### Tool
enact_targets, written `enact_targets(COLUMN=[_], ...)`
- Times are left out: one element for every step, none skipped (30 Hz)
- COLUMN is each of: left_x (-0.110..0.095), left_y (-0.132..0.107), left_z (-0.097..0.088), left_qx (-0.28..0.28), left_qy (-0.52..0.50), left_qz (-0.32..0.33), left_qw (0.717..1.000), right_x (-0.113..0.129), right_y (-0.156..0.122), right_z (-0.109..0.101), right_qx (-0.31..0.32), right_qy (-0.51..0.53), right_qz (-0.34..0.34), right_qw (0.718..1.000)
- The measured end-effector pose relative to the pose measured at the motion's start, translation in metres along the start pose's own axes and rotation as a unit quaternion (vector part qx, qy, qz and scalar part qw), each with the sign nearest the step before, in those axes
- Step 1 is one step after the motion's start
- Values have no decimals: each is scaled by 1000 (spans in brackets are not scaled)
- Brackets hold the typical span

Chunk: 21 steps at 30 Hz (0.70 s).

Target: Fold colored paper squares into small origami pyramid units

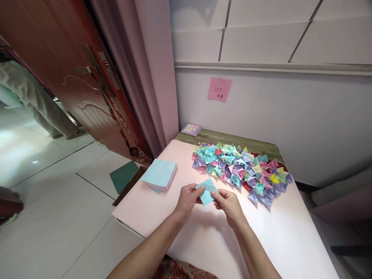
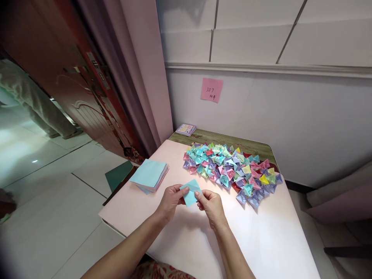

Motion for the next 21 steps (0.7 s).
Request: enact_targets(left_x=[0, 1, 2, 2, 3, 3, 3, 4, 4, 5, 6, 7, 8, 8, 9, 10, 11, 12, 14, 15, 17], left_y=[1, 2, 2, 2, 2, 2, 2, 2, 3, 3, 3, 4, 3, 3, 2, 1, -1, -2, -3, -4, -4], left_z=[0, -1, -1, 0, 0, 0, 1, 1, 0, -1, -2, -3, -4, -5, -5, -5, -3, 0, 3, 6, 8], left_qx=[0, -1, -1, -1, 0, 2, 4, 4, 2, -2, -8, -15, -22, -29, -33, -33, -27, -15, 0, 13, 22], left_qy=[-6, -11, -17, -23, -29, -35, -40, -44, -47, -48, -47, -45, -44, -44, -46, -51, -54, -55, -52, -47, -43], left_qz=[-7, -13, -18, -23, -25, -26, -25, -24, -23, -21, -19, -16, -13, -10, -7, -7, -10, -16, -24, -34, -44], left_qw=[1000, 1000, 1000, 999, 999, 999, 999, 999, 999, 999, 999, 999, 999, 999, 998, 998, 998, 998, 998, 998, 998], right_x=[-2, -4, -5, -6, -6, -6, -6, -6, -6, -7, -7, -7, -7, -6, -6, -5, -5, -4, -3, -3, -2], right_y=[0, 1, 1, 2, 2, 2, 2, 2, 2, 1, 1, 0, 0, -1, -1, 0, 0, 0, 0, 0, 0], right_z=[-1, -2, -3, -4, -4, -5, -5, -5, -4, -4, -4, -4, -4, -4, -4, -5, -7, -8, -9, -9, -9], right_qx=[-2, -7, -12, -17, -22, -27, -32, -37, -41, -45, -48, -50, -52, -53, -55, -58, -61, -64, -68, -71, -72], right_qy=[9, 15, 18, 20, 21, 24, 26, 27, 28, 28, 26, 22, 16, 11, 7, 4, 4, 5, 5, 4, 1], right_qz=[10, 15, 16, 13, 8, 1, -6, -11, -16, -20, -24, -29, -34, -39, -43, -48, -52, -55, -57, -59, -61], right_qw=[1000, 1000, 1000, 1000, 999, 999, 999, 999, 999, 998, 998, 998, 998, 998, 998, 997, 997, 996, 996, 996, 995])
Point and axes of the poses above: each hand's wrist, its own y-axis towards the middle knuckle, its own z-axis out of the palm, x = y × z, the point moved 9 cm from there along y, towards the middle knuckle, and after that the axes turned 1 degree about x, right-handed, at the moved point
